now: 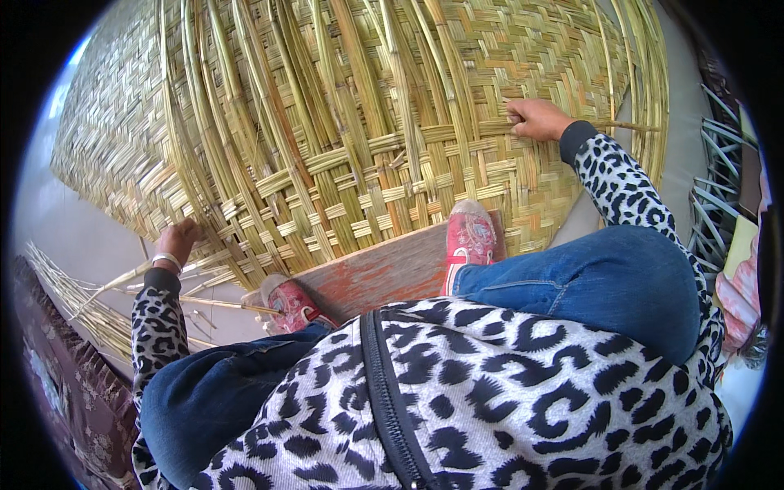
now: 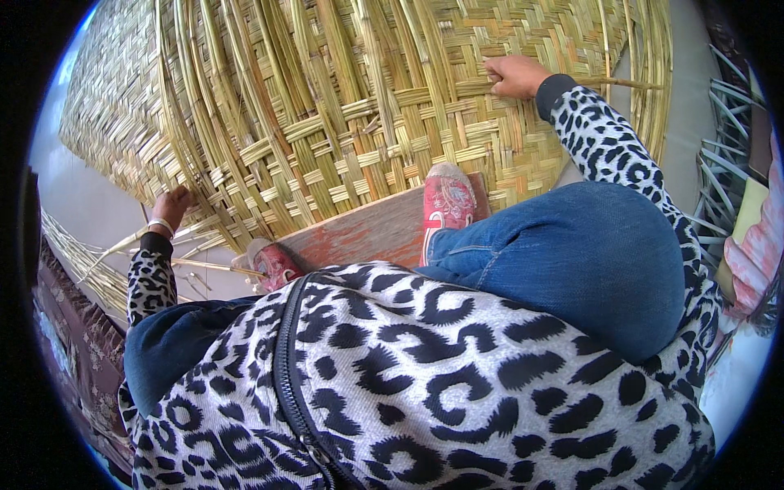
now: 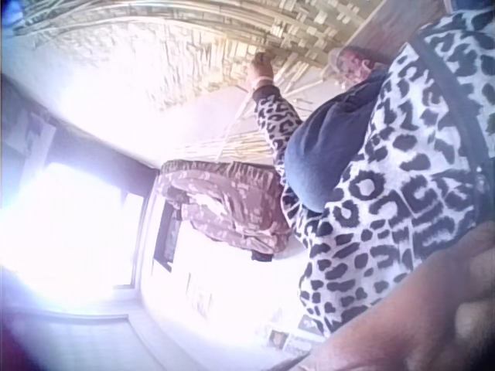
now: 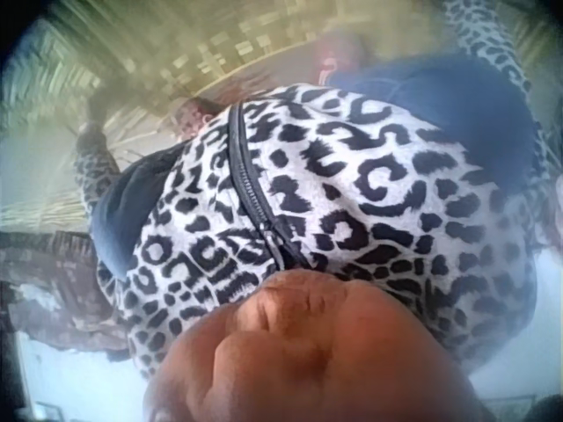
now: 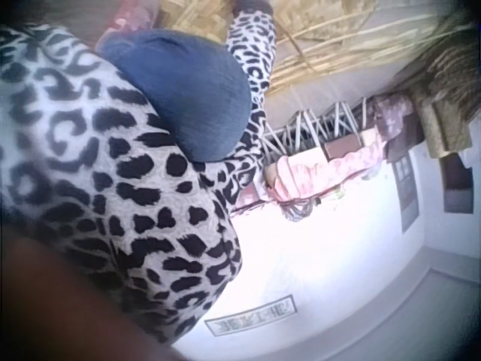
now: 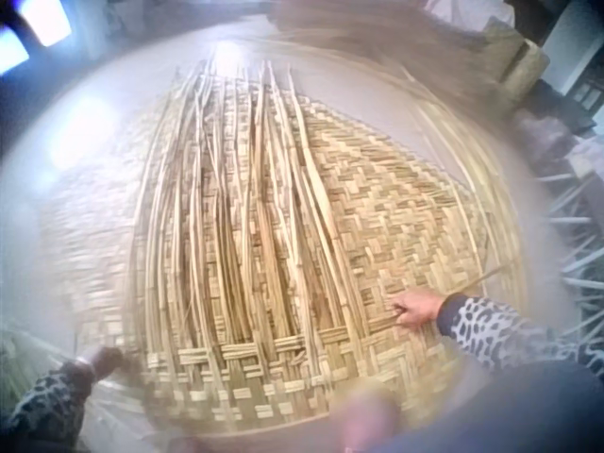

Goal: The person weaves a large flat basket by hand, interlacing long bamboo strips over and under existing strands. They repeatedly pull new strips through the weave and press them into place to tighten the pattern.

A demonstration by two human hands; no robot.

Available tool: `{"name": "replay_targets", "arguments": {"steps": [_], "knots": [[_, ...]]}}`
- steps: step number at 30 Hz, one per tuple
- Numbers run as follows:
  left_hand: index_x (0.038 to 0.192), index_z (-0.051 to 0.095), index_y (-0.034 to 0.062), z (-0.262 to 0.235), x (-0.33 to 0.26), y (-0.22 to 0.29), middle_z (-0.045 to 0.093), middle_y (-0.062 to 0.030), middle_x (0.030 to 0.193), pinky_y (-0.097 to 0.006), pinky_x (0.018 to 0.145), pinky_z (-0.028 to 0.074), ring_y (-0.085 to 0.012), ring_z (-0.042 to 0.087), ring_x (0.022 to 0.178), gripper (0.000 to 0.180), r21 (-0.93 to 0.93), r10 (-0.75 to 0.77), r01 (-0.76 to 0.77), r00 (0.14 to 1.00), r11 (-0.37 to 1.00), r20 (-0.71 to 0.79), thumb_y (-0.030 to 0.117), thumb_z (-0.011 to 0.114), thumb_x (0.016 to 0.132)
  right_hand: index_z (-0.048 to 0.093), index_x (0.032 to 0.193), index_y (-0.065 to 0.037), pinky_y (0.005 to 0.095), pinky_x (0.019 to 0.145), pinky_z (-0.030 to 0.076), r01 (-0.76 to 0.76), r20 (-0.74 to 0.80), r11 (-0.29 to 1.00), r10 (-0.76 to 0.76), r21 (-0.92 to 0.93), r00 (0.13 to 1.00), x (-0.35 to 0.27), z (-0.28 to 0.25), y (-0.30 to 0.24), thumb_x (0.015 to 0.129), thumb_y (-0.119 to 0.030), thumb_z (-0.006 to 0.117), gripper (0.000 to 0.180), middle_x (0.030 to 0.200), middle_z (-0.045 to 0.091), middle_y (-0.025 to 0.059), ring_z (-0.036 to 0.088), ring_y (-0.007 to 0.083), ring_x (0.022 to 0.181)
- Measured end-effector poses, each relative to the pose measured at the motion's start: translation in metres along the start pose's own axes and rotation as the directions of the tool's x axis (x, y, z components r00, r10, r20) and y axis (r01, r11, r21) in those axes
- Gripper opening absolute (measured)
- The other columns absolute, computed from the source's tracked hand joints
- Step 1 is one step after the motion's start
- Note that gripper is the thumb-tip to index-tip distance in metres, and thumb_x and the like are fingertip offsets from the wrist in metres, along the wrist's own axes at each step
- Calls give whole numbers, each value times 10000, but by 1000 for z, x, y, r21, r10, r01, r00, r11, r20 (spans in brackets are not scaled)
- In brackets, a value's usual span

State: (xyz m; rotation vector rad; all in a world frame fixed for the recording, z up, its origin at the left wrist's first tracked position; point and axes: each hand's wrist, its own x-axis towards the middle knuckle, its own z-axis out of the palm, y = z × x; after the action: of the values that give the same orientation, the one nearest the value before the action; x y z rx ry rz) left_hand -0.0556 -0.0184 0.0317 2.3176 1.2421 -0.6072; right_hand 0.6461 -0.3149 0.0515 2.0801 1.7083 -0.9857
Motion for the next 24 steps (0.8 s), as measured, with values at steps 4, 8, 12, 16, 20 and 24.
{"name": "replay_targets", "arguments": {"steps": [4, 8, 12, 16, 20, 24], "knots": [[957, 669, 93, -9, -3, 5, 688, -200, 904, -483, 757, 503, -408, 649, 872, 300, 52, -35, 35, 999, 998, -16, 383, 608, 913, 523, 843, -55, 412, 651, 446, 12, 16, 992, -14, 127, 1000, 3, -2, 8, 767, -212, 696, 245, 744, 601, 107, 575, 300, 716], [1012, 643, 104, -9, -8, 7, 690, -201, 915, -505, 762, 496, -413, 647, 894, 356, 108, -73, 71, 997, 992, 10, 443, 582, 925, 609, 846, -46, 370, 699, 458, -31, 78, 963, 10, 269, 997, 8, -5, 10, 813, -396, 726, 370, 769, 602, 75, 541, 188, 742], [1025, 623, 107, -4, -5, 2, 686, -208, 908, -513, 746, 495, -432, 642, 880, 373, 110, -50, 47, 998, 993, 26, 464, 561, 940, 717, 944, -17, 360, 787, 477, -189, 216, 934, 126, 302, 968, 13, -6, 14, 881, -616, 616, 610, 935, 680, 114, 587, 207, 844], [1013, 618, 93, -1, -2, 1, 680, -218, 905, -510, 738, 496, -443, 638, 873, 362, 110, -97, 95, 995, 989, 20, 442, 546, 955, 718, 985, 0, 380, 811, 482, -72, 97, 930, 39, 359, 994, 17, 3, 24, 887, -599, 618, 615, 920, 685, 111, 587, 209, 857], [1001, 626, 62, 0, -4, 1, 694, -211, 940, -490, 743, 497, -423, 653, 889, 357, -67, -44, 44, 999, 997, 2, 411, 566, 958, 711, 955, 10, 382, 810, 481, -151, 160, 916, 97, 372, 982, 22, 7, 32, 892, -591, 617, 611, 940, 678, 108, 580, 204, 864], [1055, 656, 17, 2, -7, -2, 707, -199, 1023, -428, 803, 521, -382, 678, 953, 345, -123, -17, 9, 998, 992, -62, 341, 633, 938, 677, 955, -13, 382, 721, 458, -202, 154, 896, 152, 395, 976, 23, 2, 29, 887, -550, 650, 542, 868, 640, 72, 540, 170, 798]]}}
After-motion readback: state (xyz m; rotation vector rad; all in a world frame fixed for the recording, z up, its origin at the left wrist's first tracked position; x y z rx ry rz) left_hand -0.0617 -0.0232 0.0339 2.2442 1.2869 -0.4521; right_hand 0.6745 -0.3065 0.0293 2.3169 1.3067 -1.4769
